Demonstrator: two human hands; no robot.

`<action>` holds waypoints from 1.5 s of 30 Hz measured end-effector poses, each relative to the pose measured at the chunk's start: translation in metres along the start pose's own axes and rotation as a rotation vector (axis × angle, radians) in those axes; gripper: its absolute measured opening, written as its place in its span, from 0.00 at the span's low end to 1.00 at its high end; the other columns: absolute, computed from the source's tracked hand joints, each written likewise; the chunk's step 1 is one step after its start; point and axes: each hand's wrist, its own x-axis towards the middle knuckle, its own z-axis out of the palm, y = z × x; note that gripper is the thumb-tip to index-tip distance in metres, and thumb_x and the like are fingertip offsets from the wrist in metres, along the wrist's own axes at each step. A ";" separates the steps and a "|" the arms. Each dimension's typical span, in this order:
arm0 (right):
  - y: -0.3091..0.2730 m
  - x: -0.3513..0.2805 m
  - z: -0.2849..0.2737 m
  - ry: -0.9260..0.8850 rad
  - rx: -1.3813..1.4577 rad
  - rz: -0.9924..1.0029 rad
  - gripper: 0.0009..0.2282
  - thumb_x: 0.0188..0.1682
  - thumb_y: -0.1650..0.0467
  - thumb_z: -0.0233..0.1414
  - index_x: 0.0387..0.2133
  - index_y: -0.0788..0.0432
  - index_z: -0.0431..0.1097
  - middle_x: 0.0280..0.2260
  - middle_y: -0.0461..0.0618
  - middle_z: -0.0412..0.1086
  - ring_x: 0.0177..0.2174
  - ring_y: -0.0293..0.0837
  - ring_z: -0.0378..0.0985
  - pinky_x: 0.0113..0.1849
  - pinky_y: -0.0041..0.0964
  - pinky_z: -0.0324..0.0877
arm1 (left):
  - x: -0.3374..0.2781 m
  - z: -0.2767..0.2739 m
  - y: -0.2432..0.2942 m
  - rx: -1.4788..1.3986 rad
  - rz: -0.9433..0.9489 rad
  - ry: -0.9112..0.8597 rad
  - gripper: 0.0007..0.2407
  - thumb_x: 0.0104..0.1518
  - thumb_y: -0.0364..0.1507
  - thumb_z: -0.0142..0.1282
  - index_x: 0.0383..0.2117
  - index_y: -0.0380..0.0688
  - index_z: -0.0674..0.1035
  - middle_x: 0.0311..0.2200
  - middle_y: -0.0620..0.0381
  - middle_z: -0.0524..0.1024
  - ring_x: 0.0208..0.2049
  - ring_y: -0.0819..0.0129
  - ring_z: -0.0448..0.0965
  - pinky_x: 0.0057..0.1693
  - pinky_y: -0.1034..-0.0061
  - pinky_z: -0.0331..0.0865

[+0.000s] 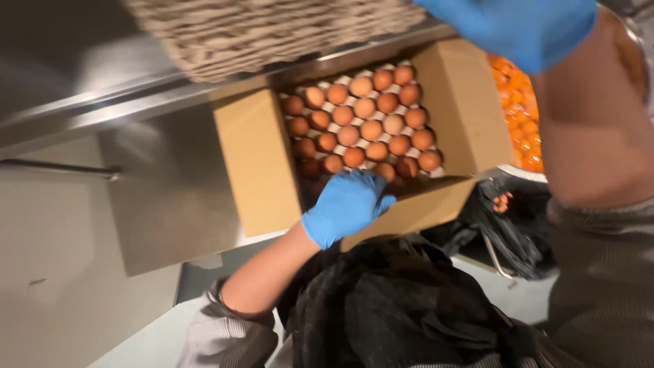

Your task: Cracking eggs into a large bowl in a bakery kitchen.

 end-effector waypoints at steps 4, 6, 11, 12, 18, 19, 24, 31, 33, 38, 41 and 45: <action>-0.008 -0.076 -0.028 0.222 0.018 0.007 0.13 0.57 0.69 0.57 0.49 0.65 0.70 0.44 0.56 0.71 0.44 0.52 0.75 0.47 0.41 0.69 | 0.066 0.045 0.001 0.197 0.189 0.003 0.08 0.56 0.32 0.52 0.33 0.43 0.79 0.31 0.50 0.77 0.30 0.55 0.79 0.33 0.60 0.71; -0.007 -0.115 -0.034 0.278 -0.015 0.008 0.15 0.55 0.71 0.59 0.51 0.66 0.69 0.48 0.59 0.70 0.49 0.55 0.74 0.51 0.44 0.69 | 0.101 0.075 -0.001 0.192 0.269 0.039 0.06 0.52 0.28 0.52 0.33 0.44 0.79 0.31 0.50 0.76 0.30 0.56 0.79 0.31 0.61 0.71; 0.014 -0.247 0.001 0.352 0.165 0.381 0.24 0.50 0.74 0.60 0.61 0.59 0.69 0.56 0.58 0.68 0.57 0.57 0.73 0.58 0.43 0.71 | 0.124 0.094 0.003 0.077 0.247 -0.030 0.05 0.53 0.26 0.52 0.31 0.44 0.80 0.32 0.47 0.76 0.31 0.53 0.80 0.32 0.59 0.73; 0.014 -0.264 0.008 0.352 0.164 0.379 0.24 0.50 0.74 0.60 0.61 0.59 0.69 0.56 0.58 0.68 0.57 0.57 0.73 0.58 0.43 0.71 | 0.122 0.082 0.005 0.078 0.247 -0.028 0.05 0.53 0.26 0.52 0.31 0.44 0.80 0.32 0.47 0.76 0.31 0.53 0.80 0.32 0.59 0.73; 0.011 -0.339 0.038 0.360 0.164 0.578 0.23 0.46 0.76 0.60 0.58 0.61 0.70 0.55 0.59 0.70 0.56 0.59 0.74 0.59 0.46 0.69 | 0.106 -0.001 0.055 -0.036 0.047 0.188 0.12 0.54 0.28 0.61 0.43 0.40 0.76 0.40 0.46 0.78 0.37 0.51 0.80 0.39 0.62 0.75; 0.013 -0.336 0.038 0.374 0.165 0.557 0.25 0.45 0.76 0.61 0.58 0.61 0.69 0.55 0.61 0.68 0.56 0.59 0.73 0.59 0.45 0.69 | 0.107 -0.005 0.066 -0.093 0.013 0.281 0.14 0.56 0.29 0.62 0.47 0.41 0.76 0.44 0.47 0.78 0.39 0.52 0.81 0.42 0.64 0.75; -0.013 -0.308 0.028 0.380 0.082 0.406 0.32 0.36 0.69 0.65 0.57 0.65 0.64 0.55 0.68 0.63 0.53 0.65 0.70 0.55 0.48 0.68 | 0.112 0.029 0.141 -0.357 -0.091 0.339 0.19 0.57 0.35 0.66 0.52 0.45 0.75 0.50 0.51 0.80 0.42 0.59 0.84 0.47 0.70 0.78; 0.042 -0.325 0.063 0.407 0.382 0.626 0.21 0.47 0.71 0.63 0.55 0.60 0.69 0.47 0.57 0.74 0.38 0.54 0.79 0.44 0.41 0.76 | 0.142 0.027 0.145 -0.364 -0.042 0.224 0.24 0.56 0.38 0.67 0.57 0.42 0.73 0.43 0.53 0.82 0.39 0.55 0.83 0.44 0.65 0.76; 0.082 -0.348 0.071 0.384 0.537 0.968 0.19 0.50 0.69 0.60 0.55 0.59 0.71 0.44 0.53 0.78 0.30 0.50 0.79 0.39 0.39 0.77 | 0.141 0.012 0.120 -0.296 -0.102 0.237 0.24 0.56 0.37 0.66 0.57 0.42 0.74 0.42 0.53 0.82 0.37 0.56 0.83 0.42 0.65 0.76; 0.152 -0.424 0.107 0.100 -0.058 0.901 0.17 0.50 0.67 0.64 0.50 0.61 0.75 0.44 0.60 0.76 0.42 0.61 0.79 0.44 0.49 0.73 | 0.132 0.001 0.043 0.085 -0.235 0.299 0.09 0.64 0.32 0.59 0.45 0.42 0.79 0.36 0.52 0.80 0.35 0.54 0.81 0.40 0.61 0.73; 0.155 -0.419 0.102 0.228 -0.011 0.762 0.16 0.51 0.67 0.62 0.51 0.60 0.74 0.49 0.60 0.76 0.47 0.58 0.79 0.49 0.48 0.73 | 0.130 0.026 0.011 0.199 -0.268 0.119 0.09 0.60 0.35 0.60 0.35 0.42 0.77 0.33 0.50 0.79 0.32 0.53 0.80 0.35 0.60 0.71; 0.160 -0.424 0.100 0.262 0.007 0.877 0.17 0.52 0.66 0.62 0.52 0.59 0.75 0.46 0.59 0.76 0.46 0.58 0.80 0.49 0.47 0.74 | 0.133 0.047 0.007 0.366 -0.236 -0.013 0.15 0.56 0.40 0.62 0.32 0.39 0.76 0.28 0.48 0.76 0.30 0.53 0.78 0.32 0.60 0.71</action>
